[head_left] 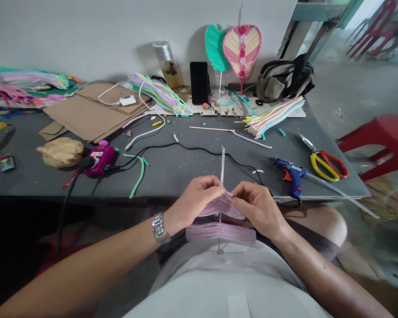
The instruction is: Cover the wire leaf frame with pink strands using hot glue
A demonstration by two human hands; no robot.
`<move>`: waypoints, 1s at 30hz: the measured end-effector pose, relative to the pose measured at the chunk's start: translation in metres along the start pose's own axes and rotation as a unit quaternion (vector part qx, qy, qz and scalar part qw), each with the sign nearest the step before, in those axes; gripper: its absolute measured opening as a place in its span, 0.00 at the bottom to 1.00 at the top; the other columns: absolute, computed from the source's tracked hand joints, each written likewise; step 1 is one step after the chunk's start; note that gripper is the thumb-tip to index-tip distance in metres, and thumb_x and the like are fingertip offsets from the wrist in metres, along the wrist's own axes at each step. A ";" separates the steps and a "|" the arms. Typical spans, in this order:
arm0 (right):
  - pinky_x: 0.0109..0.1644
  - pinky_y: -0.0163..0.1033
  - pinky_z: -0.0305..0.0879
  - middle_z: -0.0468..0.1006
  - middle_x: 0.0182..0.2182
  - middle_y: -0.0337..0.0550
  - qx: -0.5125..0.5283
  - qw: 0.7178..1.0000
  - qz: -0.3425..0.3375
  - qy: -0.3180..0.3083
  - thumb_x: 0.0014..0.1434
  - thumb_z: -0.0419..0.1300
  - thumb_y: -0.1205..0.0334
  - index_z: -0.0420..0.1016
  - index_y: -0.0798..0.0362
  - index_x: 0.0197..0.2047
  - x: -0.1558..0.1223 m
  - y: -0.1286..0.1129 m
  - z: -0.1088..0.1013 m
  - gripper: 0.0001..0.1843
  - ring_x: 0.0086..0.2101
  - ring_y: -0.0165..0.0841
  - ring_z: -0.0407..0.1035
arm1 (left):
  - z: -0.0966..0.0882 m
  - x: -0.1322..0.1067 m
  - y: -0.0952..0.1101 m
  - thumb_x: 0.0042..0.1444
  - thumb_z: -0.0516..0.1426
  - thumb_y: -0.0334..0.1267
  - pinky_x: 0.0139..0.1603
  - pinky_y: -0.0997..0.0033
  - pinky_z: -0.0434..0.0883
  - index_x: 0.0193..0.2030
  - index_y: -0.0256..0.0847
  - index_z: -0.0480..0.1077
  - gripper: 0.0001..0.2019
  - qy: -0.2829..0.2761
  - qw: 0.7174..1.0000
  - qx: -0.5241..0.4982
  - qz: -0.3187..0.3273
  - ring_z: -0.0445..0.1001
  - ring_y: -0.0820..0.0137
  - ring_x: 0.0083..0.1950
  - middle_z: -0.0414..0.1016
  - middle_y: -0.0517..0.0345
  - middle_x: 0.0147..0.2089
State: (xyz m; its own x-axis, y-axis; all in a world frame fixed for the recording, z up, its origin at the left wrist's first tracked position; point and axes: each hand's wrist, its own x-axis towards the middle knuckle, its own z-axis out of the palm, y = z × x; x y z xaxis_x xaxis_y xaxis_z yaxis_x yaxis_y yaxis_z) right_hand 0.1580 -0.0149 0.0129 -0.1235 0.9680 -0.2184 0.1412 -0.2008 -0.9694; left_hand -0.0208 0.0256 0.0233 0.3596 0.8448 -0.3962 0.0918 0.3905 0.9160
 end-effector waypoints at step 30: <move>0.42 0.41 0.66 0.82 0.37 0.44 -0.362 0.719 -0.555 0.211 0.63 0.60 0.75 0.78 0.50 0.45 -0.011 -0.053 -0.049 0.12 0.36 0.34 0.74 | -0.037 -0.039 0.038 0.58 0.66 0.44 0.53 0.66 0.72 0.43 0.40 0.82 0.11 0.121 0.961 -0.026 0.247 0.77 0.62 0.49 0.83 0.49 0.46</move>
State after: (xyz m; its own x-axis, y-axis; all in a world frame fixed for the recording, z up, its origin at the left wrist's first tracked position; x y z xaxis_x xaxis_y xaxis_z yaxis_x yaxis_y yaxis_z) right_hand 0.1997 -0.0077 0.0726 -0.2678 0.4616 0.8457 0.6780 0.7139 -0.1750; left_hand -0.0653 0.0210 0.0715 0.1198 0.9897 0.0783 -0.0835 -0.0685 0.9941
